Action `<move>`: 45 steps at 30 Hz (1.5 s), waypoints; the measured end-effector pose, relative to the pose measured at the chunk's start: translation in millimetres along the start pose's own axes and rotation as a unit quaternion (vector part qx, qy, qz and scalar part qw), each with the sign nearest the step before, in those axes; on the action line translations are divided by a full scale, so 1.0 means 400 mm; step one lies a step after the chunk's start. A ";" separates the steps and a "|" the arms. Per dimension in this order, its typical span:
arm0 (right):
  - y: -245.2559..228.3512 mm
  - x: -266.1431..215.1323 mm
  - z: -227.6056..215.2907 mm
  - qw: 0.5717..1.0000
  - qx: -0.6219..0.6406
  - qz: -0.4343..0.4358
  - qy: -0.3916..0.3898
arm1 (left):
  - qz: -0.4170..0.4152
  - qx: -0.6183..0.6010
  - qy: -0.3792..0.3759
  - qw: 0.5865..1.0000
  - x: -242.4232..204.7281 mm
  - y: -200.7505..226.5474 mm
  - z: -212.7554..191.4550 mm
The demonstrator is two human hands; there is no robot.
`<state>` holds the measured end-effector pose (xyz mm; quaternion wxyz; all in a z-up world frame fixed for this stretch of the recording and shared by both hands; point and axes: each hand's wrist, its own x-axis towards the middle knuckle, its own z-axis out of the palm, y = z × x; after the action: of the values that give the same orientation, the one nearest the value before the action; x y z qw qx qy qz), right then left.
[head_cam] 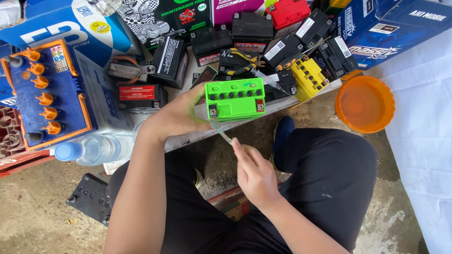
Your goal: Prying open a battery cover and cleaning the internal cells using a screwdriver and a small scraping tool.
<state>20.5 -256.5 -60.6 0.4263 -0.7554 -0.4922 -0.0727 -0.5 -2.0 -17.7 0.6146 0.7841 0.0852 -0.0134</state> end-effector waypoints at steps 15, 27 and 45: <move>0.050 -0.011 -0.021 0.998 -0.030 -0.023 0.051 | 0.007 -0.004 -0.006 1.000 -0.010 0.020 -0.006; 0.032 -0.019 -0.021 0.999 -0.010 0.001 0.052 | 0.006 -0.012 0.000 1.000 -0.016 0.034 -0.006; 0.081 -0.035 -0.018 0.995 -0.042 -0.023 0.092 | -0.009 0.001 -0.001 1.000 -0.015 0.018 -0.004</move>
<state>41.9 -276.1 -82.2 0.4361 -0.7512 -0.4646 -0.1722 -5.6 -3.0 -9.5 0.6137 0.7839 0.0920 -0.0199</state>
